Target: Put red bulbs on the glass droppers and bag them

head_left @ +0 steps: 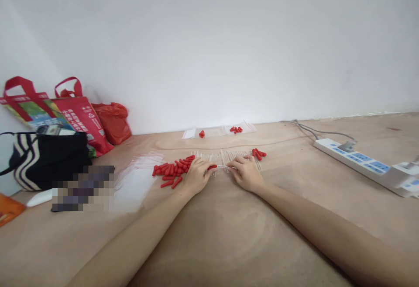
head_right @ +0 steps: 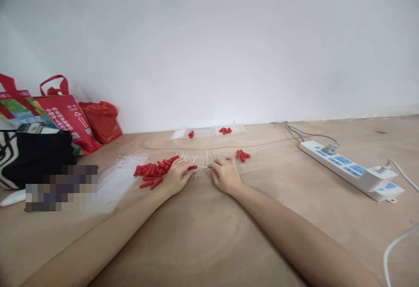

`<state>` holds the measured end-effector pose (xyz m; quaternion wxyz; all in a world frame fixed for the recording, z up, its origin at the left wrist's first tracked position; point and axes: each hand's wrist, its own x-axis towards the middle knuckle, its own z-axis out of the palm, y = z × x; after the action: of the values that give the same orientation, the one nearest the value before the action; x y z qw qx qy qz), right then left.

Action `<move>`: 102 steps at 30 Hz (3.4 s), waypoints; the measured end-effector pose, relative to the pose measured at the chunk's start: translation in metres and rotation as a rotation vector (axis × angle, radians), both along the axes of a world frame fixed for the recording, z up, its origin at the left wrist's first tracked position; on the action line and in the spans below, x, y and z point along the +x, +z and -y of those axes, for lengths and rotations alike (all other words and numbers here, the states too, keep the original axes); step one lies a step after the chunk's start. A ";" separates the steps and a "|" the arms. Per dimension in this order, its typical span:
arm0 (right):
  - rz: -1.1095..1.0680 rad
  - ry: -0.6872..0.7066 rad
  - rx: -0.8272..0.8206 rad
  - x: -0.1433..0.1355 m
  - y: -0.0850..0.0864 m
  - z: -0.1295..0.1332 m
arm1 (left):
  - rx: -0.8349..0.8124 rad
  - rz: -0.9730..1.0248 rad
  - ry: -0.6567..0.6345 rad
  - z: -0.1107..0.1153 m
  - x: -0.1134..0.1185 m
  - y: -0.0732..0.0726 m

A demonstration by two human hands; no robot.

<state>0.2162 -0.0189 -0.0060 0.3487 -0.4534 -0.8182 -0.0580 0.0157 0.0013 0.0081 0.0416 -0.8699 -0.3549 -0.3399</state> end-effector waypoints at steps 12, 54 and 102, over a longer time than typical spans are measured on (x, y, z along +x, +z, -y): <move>-0.010 0.062 -0.028 0.002 -0.001 0.000 | -0.006 -0.008 -0.024 -0.001 -0.001 -0.002; 0.217 0.135 -0.001 -0.001 0.011 0.000 | 0.068 -0.249 -0.107 0.011 0.004 0.009; -0.190 -0.520 -0.498 0.065 0.041 -0.037 | -0.143 -0.160 0.153 0.004 -0.005 0.003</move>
<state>0.2816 0.0182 0.0347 0.2757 -0.7204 -0.6287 0.0984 0.0108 -0.0029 0.0107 0.0334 -0.8653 -0.4393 -0.2390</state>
